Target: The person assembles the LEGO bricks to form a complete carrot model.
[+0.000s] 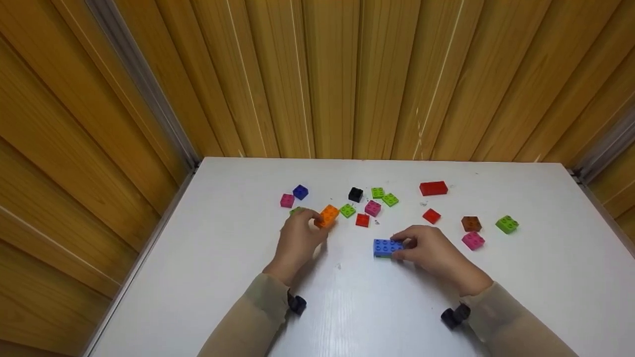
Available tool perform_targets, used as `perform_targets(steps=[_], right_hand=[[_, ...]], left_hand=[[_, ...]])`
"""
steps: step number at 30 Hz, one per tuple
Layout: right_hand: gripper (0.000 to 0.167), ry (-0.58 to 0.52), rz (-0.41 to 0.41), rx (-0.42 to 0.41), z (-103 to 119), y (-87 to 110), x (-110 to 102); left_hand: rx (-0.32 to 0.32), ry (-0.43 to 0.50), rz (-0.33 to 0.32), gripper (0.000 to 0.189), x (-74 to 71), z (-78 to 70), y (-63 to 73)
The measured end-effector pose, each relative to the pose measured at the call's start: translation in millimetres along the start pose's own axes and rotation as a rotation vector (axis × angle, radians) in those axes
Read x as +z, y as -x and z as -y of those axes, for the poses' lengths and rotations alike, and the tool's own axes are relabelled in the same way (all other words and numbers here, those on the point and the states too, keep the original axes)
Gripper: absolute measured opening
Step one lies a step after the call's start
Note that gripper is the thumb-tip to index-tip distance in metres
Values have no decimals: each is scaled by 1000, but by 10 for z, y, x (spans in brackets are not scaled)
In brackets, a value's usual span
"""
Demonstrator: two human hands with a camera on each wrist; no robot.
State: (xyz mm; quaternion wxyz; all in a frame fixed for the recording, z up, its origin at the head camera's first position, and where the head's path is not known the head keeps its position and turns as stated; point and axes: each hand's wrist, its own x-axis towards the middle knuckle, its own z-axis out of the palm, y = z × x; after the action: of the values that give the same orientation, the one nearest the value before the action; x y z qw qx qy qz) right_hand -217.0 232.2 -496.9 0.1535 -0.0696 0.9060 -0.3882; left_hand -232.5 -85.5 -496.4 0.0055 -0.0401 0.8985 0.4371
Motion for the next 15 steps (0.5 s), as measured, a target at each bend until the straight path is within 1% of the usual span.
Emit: perform_targets(steps=[4, 7, 11, 15], right_hand=[[40, 6, 5, 20, 11, -111, -40], [42, 22, 31, 27, 31, -177, -80], [45, 44, 64, 25, 66, -243, -120], [45, 34, 80, 34, 78, -263, -127]], left_hand=[[24, -2, 38, 18, 0, -51, -49], [58, 12, 72, 18, -3, -95, -91], [121, 57, 104, 21, 9, -163, -153], [178, 120, 133, 21, 53, -191, -183]])
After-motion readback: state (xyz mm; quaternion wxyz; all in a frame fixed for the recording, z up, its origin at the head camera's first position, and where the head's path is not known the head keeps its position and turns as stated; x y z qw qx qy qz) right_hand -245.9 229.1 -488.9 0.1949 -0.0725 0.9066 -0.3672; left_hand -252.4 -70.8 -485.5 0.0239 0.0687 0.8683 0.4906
